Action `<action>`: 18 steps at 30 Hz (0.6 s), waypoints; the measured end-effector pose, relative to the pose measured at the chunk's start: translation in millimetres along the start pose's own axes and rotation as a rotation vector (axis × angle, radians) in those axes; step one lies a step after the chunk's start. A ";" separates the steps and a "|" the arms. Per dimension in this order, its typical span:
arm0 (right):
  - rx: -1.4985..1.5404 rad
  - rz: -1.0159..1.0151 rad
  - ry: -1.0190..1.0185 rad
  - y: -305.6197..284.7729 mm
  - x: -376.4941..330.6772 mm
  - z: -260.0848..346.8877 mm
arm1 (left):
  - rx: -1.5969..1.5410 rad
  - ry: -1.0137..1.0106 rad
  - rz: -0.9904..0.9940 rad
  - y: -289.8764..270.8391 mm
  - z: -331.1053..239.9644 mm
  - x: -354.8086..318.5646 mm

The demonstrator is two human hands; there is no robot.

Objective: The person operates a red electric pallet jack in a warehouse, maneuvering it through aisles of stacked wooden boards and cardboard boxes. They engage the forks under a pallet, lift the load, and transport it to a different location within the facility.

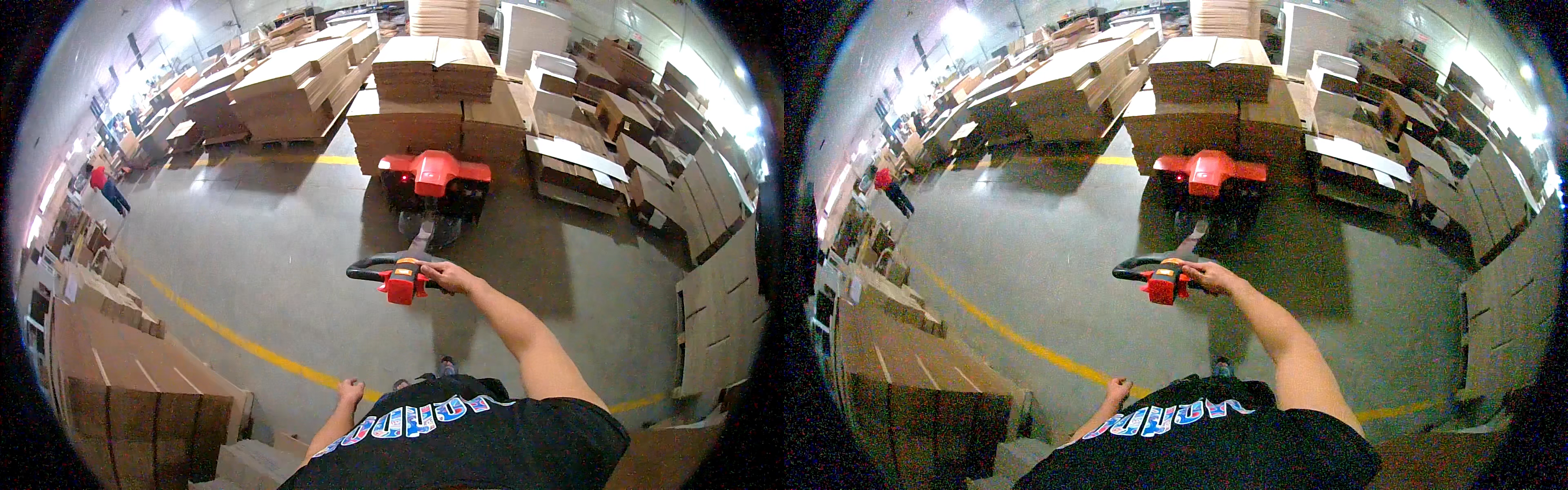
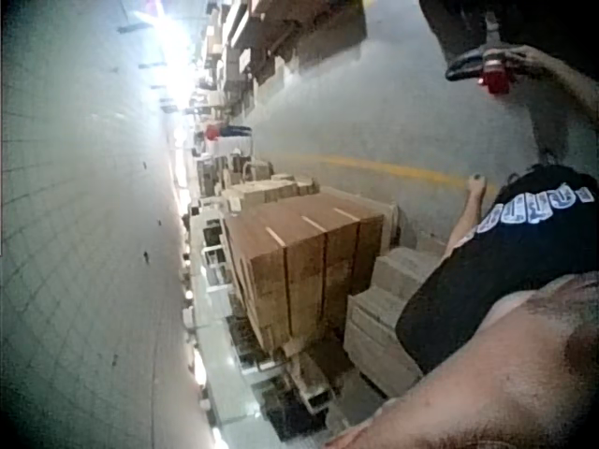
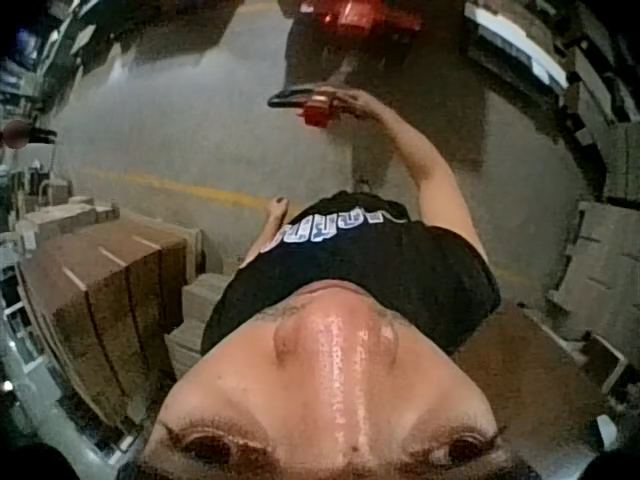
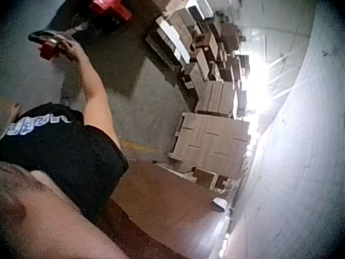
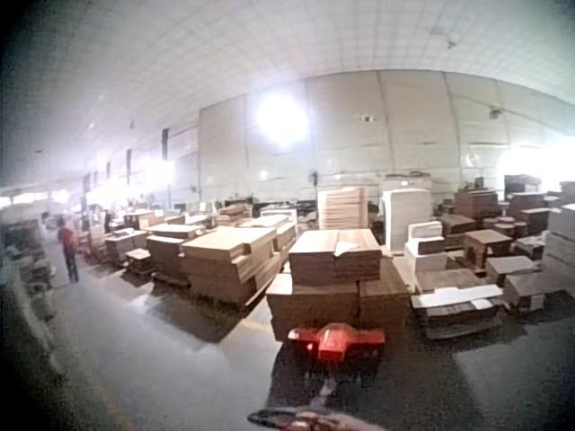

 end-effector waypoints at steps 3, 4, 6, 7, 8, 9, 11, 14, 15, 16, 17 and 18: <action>-0.064 -0.051 -0.103 0.8 3.4 -21.4 | 0.083 0.020 0.034 -2.7 -7.5 -1.4; 0.006 0.031 0.010 5.5 10.9 -1.8 | 0.088 -0.018 0.053 -1.9 6.5 -7.9; 0.073 0.099 0.139 1.2 12.0 19.5 | 0.002 -0.072 0.038 9.3 23.1 -9.3; 0.081 0.097 0.152 -1.4 11.3 22.3 | -0.040 -0.094 0.031 16.6 32.3 -7.9; 0.095 0.100 0.158 -1.1 12.4 24.9 | 0.016 0.031 -0.008 18.4 42.5 -2.5; 0.122 0.109 0.181 -1.1 10.9 22.8 | 0.074 0.157 -0.045 16.5 49.4 1.1; 0.168 0.129 0.236 -3.0 4.0 15.6 | 0.088 0.167 -0.084 17.9 54.4 0.1; 0.216 0.139 0.141 -2.3 1.9 24.5 | -0.045 0.002 -0.044 11.3 65.3 0.4; 0.221 0.153 0.176 -3.0 0.0 28.9 | -0.099 0.078 0.030 10.3 59.5 -1.9; 0.235 0.165 0.203 -3.7 1.3 38.7 | -0.153 0.144 0.097 5.7 62.6 -2.2; 0.248 0.176 0.231 -2.9 2.7 42.9 | -0.195 0.106 0.104 6.4 65.6 -0.8; 0.202 0.175 0.177 -1.7 5.3 41.5 | -0.238 0.068 0.110 7.2 68.8 0.5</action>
Point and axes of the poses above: each hand's wrist, its own x-axis towards the middle knuckle, its own y-axis out of the palm, z = x × y, the point moved 4 cm from there along x, towards the middle knuckle, and after that the axes turned 15 degrees about -y, right-handed, at the moved point
